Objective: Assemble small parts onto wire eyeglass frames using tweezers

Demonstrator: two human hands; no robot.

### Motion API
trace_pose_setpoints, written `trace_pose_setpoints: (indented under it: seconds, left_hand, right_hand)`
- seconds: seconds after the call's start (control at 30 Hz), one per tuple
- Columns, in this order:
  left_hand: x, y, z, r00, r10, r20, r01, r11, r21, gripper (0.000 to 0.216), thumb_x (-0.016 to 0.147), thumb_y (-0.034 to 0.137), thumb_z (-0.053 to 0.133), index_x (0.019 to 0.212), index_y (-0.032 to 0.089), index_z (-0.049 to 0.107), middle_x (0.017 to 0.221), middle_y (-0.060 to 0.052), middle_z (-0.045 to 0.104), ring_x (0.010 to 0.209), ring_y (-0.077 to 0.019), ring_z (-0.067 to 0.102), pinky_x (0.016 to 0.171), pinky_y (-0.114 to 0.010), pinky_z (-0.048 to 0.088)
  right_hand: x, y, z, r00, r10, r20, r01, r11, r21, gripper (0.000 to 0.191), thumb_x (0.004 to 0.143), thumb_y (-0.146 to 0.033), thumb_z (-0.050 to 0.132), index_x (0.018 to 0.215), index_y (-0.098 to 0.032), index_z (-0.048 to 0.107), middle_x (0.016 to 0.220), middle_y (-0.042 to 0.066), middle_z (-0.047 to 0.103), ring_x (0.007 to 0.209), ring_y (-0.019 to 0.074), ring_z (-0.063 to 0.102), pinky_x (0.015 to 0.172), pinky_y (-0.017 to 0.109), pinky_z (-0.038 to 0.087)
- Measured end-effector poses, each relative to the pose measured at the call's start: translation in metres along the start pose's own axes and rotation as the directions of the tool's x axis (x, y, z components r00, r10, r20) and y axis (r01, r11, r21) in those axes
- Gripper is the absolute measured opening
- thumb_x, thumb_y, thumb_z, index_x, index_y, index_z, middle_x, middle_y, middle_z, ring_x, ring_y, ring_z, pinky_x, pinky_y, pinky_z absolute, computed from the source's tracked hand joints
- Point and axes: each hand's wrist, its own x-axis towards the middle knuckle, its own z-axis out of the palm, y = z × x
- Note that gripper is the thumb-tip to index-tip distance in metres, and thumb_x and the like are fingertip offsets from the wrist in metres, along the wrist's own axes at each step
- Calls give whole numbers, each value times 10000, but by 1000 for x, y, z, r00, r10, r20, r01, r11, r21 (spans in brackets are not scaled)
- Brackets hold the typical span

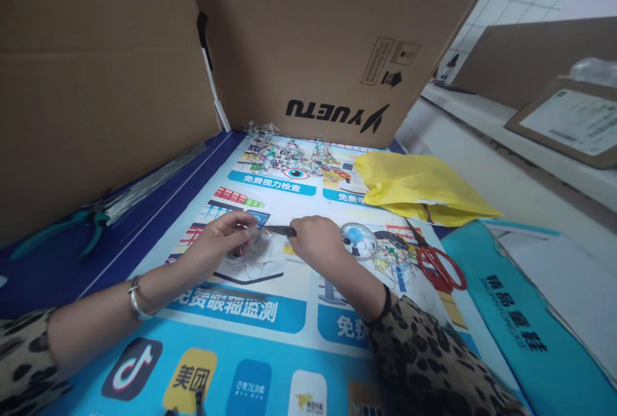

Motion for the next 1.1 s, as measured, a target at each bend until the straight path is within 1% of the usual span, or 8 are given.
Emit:
trace_pose_setpoints:
  seconds: [0.17, 0.33, 0.5, 0.6, 0.77, 0.9, 0.97, 1.1]
  left_hand:
    - [2, 7, -2, 1000, 30, 0, -30, 991, 131, 251, 679, 301, 661, 877, 166, 587, 703, 8, 575, 541, -86, 491, 514, -217, 410]
    - [5, 9, -2, 997, 73, 11, -74, 975, 212, 187, 647, 275, 674, 737, 151, 567, 689, 1, 579, 576, -95, 495, 531, -212, 393]
    - [6, 9, -5, 997, 58, 53, -72, 951, 300, 157, 656, 248, 644, 656, 151, 520, 660, -2, 578, 568, -95, 498, 515, -209, 385]
    - [6, 10, -4, 995, 15, 102, -43, 958, 284, 149, 656, 220, 629, 675, 160, 494, 618, 22, 550, 508, -74, 467, 467, -192, 369]
    - [4, 11, 0, 981, -84, 174, 56, 985, 162, 148, 671, 199, 591, 739, 184, 460, 563, 67, 468, 411, -46, 407, 376, -157, 324]
    - [2, 11, 1, 976, -125, 177, 94, 981, 172, 96, 702, 231, 566, 780, 183, 540, 520, 68, 423, 383, -49, 384, 369, -167, 329]
    - [2, 9, 1, 972, -138, 188, 106, 979, 175, 114, 721, 255, 553, 803, 181, 580, 488, 66, 405, 374, -56, 371, 376, -182, 338]
    - [3, 6, 0, 966, -125, 227, 80, 977, 197, 143, 752, 292, 540, 813, 184, 611, 473, 64, 379, 384, -66, 370, 384, -190, 332]
  right_hand:
    - [-2, -2, 0, 1000, -21, -15, 21, 999, -26, 218, 796, -260, 436, 863, -250, 643, 856, 19, 672, 800, 174, 592, 594, 246, 343]
    - [-4, -3, 1, 999, -38, -19, 37, 999, -27, 213, 799, -262, 446, 865, -241, 647, 866, 26, 672, 827, 174, 587, 621, 244, 351]
    - [-3, -5, 2, 999, -42, -14, 41, 998, -36, 210, 801, -271, 445, 858, -247, 645, 857, 21, 672, 815, 176, 586, 621, 249, 350]
    - [-4, -7, 1, 999, -38, -5, 37, 998, -50, 208, 801, -274, 452, 868, -240, 646, 864, 28, 670, 834, 177, 584, 632, 250, 354]
    - [-4, -9, 2, 998, -54, -11, 53, 997, -63, 202, 802, -267, 456, 870, -239, 645, 863, 25, 672, 839, 180, 583, 645, 254, 361]
    - [-4, -8, 5, 998, -61, -25, 59, 996, -61, 208, 804, -274, 459, 876, -245, 651, 855, 25, 674, 833, 183, 583, 652, 256, 368]
    - [-4, -8, 6, 998, -60, -23, 58, 996, -61, 213, 807, -274, 456, 881, -247, 654, 857, 27, 674, 836, 184, 582, 660, 258, 370]
    - [-4, -7, 6, 998, -54, -17, 53, 997, -59, 226, 815, -274, 447, 899, -247, 655, 858, 31, 673, 828, 183, 583, 660, 262, 367]
